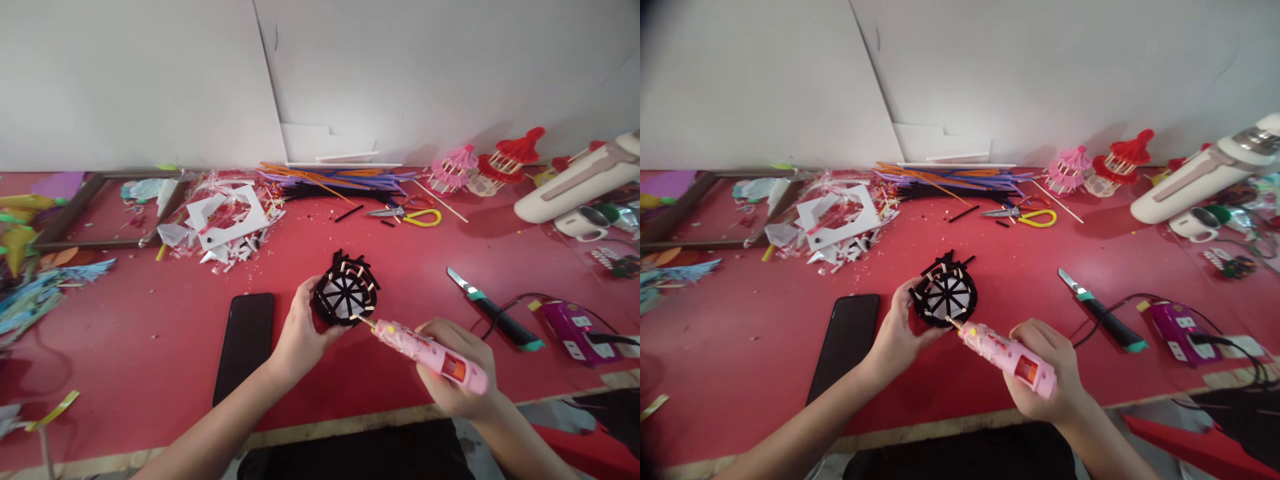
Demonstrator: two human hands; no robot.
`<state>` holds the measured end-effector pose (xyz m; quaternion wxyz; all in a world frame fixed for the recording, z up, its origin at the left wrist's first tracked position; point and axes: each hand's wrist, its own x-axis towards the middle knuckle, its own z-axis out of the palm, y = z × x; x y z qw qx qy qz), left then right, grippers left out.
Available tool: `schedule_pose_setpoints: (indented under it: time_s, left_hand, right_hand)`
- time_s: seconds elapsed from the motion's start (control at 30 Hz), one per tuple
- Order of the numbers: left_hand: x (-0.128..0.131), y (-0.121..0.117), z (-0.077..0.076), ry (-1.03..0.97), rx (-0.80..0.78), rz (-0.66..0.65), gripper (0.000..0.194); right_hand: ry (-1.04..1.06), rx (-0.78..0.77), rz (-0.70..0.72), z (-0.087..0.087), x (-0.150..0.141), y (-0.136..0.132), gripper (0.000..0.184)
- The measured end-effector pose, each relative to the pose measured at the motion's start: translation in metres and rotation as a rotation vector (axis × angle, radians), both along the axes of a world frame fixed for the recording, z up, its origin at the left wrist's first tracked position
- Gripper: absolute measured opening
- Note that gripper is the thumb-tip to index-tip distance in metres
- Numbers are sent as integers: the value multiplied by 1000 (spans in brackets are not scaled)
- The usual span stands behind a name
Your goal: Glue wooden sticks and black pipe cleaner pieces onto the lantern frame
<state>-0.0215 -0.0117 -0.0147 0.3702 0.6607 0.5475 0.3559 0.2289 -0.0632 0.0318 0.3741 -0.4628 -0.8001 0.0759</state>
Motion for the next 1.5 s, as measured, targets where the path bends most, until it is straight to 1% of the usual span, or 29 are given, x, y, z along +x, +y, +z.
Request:
schedule_pose_setpoints:
  time_s: [0.13, 0.33, 0.47, 0.63, 1.07, 1.33, 1.5]
  left_hand:
    - [0, 0, 0, 11, 1, 2, 79]
    - [1, 0, 0, 17, -12, 11, 78]
    - [1, 1, -1, 3, 0, 21, 77]
    - [2, 1, -1, -22, -12, 31, 78]
    - [3, 0, -1, 1, -8, 39, 78]
    - [3, 0, 1, 1, -21, 34, 78]
    - [3, 1, 2, -4, -20, 35, 78]
  right_hand:
    - [15, -10, -7, 0, -2, 0, 18]
    - [5, 89, -5, 4, 3, 2, 22]
    - [-6, 112, -17, 4, 8, 3, 28]
    - [-22, 138, -25, 1, 10, 2, 26]
    - [6, 94, -33, 0, 11, 1, 23]
    - [2, 110, -29, 1, 9, 2, 25]
    - [25, 95, -36, -1, 10, 1, 24]
